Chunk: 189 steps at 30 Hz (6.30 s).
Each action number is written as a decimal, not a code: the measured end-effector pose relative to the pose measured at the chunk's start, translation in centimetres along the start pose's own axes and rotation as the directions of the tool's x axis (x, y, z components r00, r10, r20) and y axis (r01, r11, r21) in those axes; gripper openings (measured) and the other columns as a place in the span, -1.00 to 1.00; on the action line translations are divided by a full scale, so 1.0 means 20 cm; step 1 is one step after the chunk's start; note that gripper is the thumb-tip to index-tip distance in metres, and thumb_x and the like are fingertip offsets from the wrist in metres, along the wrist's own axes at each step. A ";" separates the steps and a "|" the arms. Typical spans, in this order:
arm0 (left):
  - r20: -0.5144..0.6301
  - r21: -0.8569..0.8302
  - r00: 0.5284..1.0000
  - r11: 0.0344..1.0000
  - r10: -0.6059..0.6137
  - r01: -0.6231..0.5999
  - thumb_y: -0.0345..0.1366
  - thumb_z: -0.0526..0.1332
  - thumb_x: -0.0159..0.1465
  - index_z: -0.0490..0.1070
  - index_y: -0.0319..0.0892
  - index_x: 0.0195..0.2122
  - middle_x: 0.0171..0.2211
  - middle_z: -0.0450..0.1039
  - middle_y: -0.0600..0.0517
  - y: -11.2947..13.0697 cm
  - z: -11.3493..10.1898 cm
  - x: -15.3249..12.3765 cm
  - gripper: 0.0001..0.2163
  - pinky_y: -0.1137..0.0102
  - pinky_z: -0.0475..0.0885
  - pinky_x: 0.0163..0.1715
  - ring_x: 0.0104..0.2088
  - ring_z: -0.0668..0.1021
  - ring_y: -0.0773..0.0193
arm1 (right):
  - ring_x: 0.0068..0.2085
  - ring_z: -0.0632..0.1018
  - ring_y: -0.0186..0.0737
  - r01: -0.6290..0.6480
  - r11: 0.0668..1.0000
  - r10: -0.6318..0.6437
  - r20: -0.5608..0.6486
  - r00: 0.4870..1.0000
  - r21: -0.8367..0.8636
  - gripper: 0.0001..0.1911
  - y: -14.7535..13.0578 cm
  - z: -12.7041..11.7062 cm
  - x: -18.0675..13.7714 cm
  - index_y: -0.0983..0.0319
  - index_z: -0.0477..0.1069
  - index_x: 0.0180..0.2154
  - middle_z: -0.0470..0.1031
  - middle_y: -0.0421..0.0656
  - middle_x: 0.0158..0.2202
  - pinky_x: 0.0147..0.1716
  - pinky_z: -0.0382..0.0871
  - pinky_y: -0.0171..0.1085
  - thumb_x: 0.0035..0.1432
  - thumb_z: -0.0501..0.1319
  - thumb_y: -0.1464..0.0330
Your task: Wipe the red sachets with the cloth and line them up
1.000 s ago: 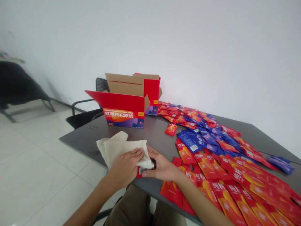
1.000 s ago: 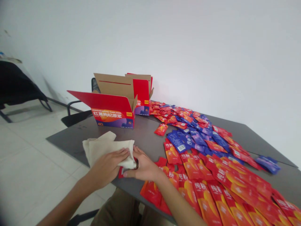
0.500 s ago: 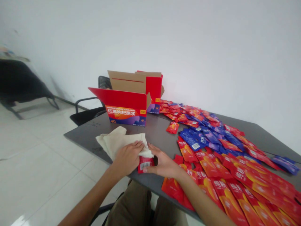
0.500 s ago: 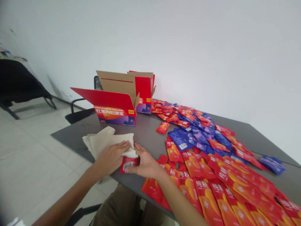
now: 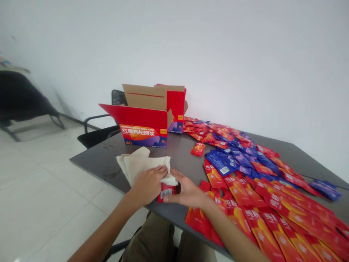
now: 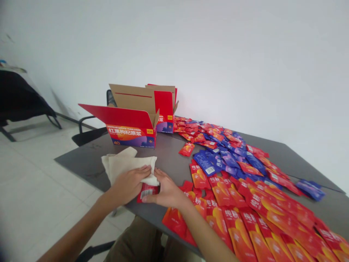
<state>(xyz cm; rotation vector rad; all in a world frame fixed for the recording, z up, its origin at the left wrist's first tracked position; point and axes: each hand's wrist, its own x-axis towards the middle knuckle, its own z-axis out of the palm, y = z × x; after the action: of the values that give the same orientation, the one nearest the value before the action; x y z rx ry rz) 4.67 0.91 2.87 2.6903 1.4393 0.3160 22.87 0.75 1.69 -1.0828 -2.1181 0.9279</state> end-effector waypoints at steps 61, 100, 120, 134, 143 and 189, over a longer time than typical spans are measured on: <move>-0.027 -0.030 0.997 0.997 0.072 -0.073 -0.55 0.00 0.10 0.33 -0.24 0.15 0.18 0.35 -0.09 0.00 0.03 -0.07 -0.45 0.23 0.27 0.21 0.20 0.38 0.21 | 0.21 0.34 -0.01 0.086 0.993 -0.084 -0.022 0.996 0.077 -0.16 -0.01 0.00 0.00 0.19 0.36 0.10 0.35 -0.05 0.18 0.26 0.08 -0.06 -0.30 0.51 0.29; -0.018 0.009 0.999 0.999 -0.033 0.033 -0.54 -0.02 0.10 0.33 -0.26 0.15 0.18 0.34 -0.11 0.01 0.01 -0.03 -0.45 0.26 0.25 0.22 0.20 0.37 0.21 | 0.24 0.30 0.04 0.067 0.996 -0.065 -0.049 0.997 0.052 -0.12 0.00 0.01 0.00 0.20 0.34 0.13 0.33 -0.02 0.20 0.27 0.04 -0.03 -0.29 0.50 0.21; 0.007 -0.020 0.993 0.992 0.121 -0.121 -0.54 -0.02 0.10 0.30 -0.23 0.17 0.23 0.27 -0.06 0.07 0.06 -0.16 -0.43 0.27 0.21 0.25 0.24 0.31 0.25 | 0.08 0.46 -0.07 0.188 0.980 -0.186 -0.035 0.982 0.067 -0.30 -0.01 0.01 0.01 0.22 0.47 -0.06 0.49 -0.12 0.00 0.17 0.22 -0.14 -0.36 0.52 0.33; -0.011 -0.077 0.996 0.993 0.089 -0.090 -0.54 -0.01 0.10 0.30 -0.16 0.18 0.22 0.29 -0.02 0.02 0.06 -0.14 -0.42 0.25 0.25 0.22 0.22 0.35 0.23 | 0.15 0.40 -0.06 0.170 0.983 -0.168 -0.029 0.985 0.074 -0.21 0.00 0.01 0.01 0.16 0.42 0.04 0.43 -0.11 0.10 0.23 0.14 -0.12 -0.34 0.52 0.33; 0.016 0.004 0.999 0.999 0.046 -0.046 -0.54 -0.01 0.09 0.32 -0.30 0.16 0.21 0.30 -0.12 0.03 0.04 -0.07 -0.44 0.26 0.22 0.24 0.22 0.34 0.21 | 0.14 0.41 -0.05 0.133 0.988 -0.131 -0.032 0.991 0.078 -0.21 0.00 0.01 0.01 0.18 0.41 0.05 0.42 -0.09 0.11 0.21 0.17 -0.10 -0.31 0.51 0.31; 0.045 0.041 0.996 0.996 -0.078 0.077 -0.53 -0.03 0.11 0.34 -0.27 0.14 0.18 0.34 -0.12 0.03 -0.03 -0.03 -0.46 0.25 0.27 0.19 0.19 0.38 0.19 | 0.31 0.19 0.05 0.011 1.000 -0.011 0.006 1.000 0.007 -0.07 0.01 0.02 0.00 0.22 0.26 0.19 0.20 0.03 0.28 0.30 -0.04 0.01 -0.24 0.48 0.19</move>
<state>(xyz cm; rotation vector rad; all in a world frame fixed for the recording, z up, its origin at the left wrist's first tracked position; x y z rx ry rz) 4.63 0.05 3.37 2.6450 1.5479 0.2205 22.74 0.80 1.30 -1.0653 -2.1227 0.9336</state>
